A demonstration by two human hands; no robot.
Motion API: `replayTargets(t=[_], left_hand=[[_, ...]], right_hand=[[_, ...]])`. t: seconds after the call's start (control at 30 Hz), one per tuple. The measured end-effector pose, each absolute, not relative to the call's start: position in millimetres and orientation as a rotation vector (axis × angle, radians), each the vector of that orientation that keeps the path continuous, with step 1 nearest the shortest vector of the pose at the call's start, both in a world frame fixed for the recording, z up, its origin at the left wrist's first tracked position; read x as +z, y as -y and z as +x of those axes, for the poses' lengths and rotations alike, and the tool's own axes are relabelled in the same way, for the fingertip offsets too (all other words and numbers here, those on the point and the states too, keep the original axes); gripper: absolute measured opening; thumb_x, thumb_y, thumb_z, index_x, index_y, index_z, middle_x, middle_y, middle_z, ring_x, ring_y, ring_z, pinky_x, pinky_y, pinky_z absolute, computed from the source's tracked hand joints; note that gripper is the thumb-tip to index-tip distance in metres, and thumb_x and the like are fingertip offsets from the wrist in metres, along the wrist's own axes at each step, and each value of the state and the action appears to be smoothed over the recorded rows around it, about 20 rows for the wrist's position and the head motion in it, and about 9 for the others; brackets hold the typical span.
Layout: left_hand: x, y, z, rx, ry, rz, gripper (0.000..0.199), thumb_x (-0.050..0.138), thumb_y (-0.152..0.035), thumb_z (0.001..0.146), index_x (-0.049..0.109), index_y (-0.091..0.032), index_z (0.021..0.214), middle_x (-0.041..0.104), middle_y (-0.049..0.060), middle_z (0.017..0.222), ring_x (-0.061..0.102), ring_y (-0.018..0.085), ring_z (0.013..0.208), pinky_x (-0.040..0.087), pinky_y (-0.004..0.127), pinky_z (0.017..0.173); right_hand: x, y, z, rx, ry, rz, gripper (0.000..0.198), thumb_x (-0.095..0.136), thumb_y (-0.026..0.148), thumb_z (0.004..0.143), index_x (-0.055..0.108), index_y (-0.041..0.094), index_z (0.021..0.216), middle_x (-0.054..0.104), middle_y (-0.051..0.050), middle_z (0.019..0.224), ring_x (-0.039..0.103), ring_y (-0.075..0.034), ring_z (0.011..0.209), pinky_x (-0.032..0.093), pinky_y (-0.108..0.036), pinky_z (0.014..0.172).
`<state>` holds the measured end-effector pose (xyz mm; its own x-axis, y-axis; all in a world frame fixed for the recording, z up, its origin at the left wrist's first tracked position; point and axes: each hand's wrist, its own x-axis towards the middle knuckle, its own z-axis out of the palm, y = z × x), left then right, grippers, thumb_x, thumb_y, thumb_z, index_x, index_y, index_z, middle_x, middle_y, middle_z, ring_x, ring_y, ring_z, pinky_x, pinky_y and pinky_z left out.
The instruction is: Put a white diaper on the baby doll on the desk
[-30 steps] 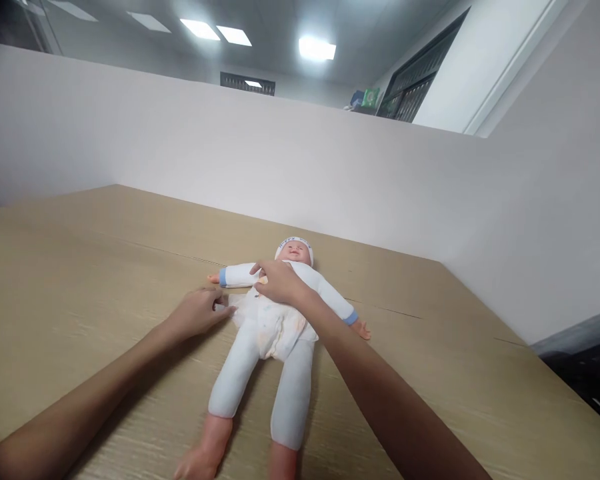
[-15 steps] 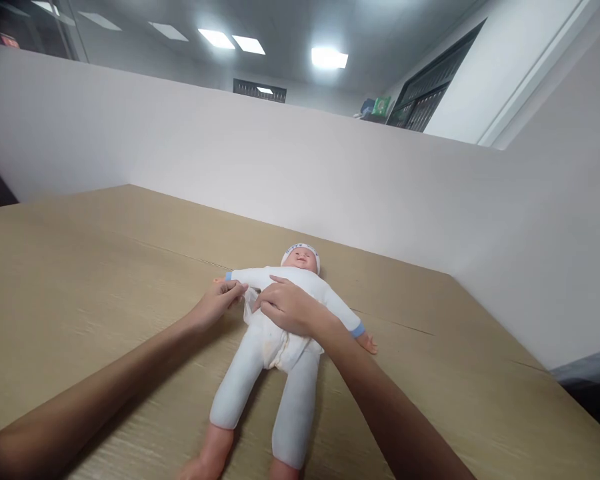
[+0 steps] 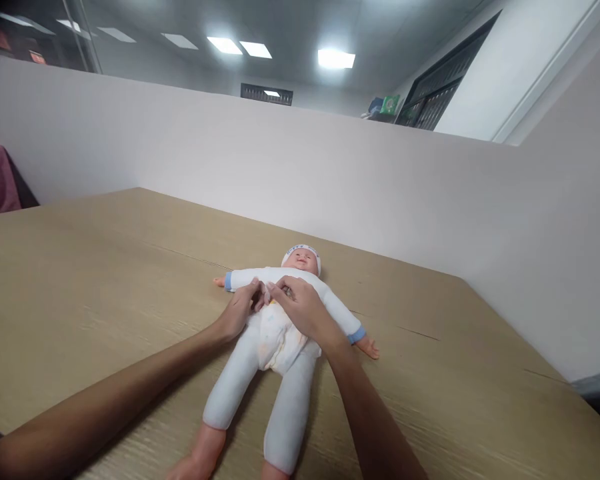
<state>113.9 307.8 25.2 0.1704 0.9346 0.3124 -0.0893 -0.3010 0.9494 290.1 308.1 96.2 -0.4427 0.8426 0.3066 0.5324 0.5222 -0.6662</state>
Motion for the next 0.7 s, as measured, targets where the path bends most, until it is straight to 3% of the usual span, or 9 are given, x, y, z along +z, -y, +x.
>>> replayTargets(t=[0.23, 0.4, 0.57, 0.7], left_hand=[[21, -297, 105, 1.370, -0.778, 1.592, 0.050, 0.037, -0.064, 0.111, 0.045, -0.025, 0.081, 0.046, -0.002, 0.078, 0.044, 0.019, 0.077, 0.041, 0.035, 0.080], [19, -298, 105, 1.360, -0.757, 1.598, 0.043, 0.048, -0.061, 0.109, 0.055, -0.022, 0.094, 0.047, -0.003, 0.082, 0.044, 0.018, 0.078, 0.041, 0.033, 0.078], [13, -301, 105, 1.394, -0.663, 1.540, 0.041, 0.047, -0.058, 0.111, 0.049, -0.023, 0.091, 0.044, -0.004, 0.078, 0.042, 0.017, 0.076, 0.040, 0.032, 0.080], [5, -306, 102, 1.385, -0.828, 1.513, 0.036, 0.059, -0.059, 0.106, 0.056, -0.023, 0.112, 0.056, 0.001, 0.097, 0.050, 0.018, 0.085, 0.044, 0.032, 0.082]], right_hand=[[93, -305, 281, 0.562, 2.091, -1.245, 0.033, 0.072, 0.050, 0.097, 0.061, 0.024, 0.080, 0.065, 0.003, 0.078, 0.056, -0.017, 0.073, 0.040, -0.032, 0.069], [90, -306, 279, 0.510, 2.126, -1.208, 0.034, 0.066, 0.046, 0.099, 0.054, 0.025, 0.074, 0.061, 0.003, 0.075, 0.055, -0.019, 0.076, 0.040, -0.033, 0.071], [83, -311, 280, 0.419, 2.117, -1.244, 0.033, 0.055, 0.034, 0.101, 0.046, 0.025, 0.071, 0.057, 0.001, 0.074, 0.051, -0.020, 0.077, 0.036, -0.035, 0.074], [86, -312, 285, 0.523, 2.102, -1.244, 0.036, 0.054, 0.039, 0.102, 0.043, 0.025, 0.071, 0.049, 0.003, 0.070, 0.045, -0.018, 0.069, 0.033, -0.035, 0.068]])
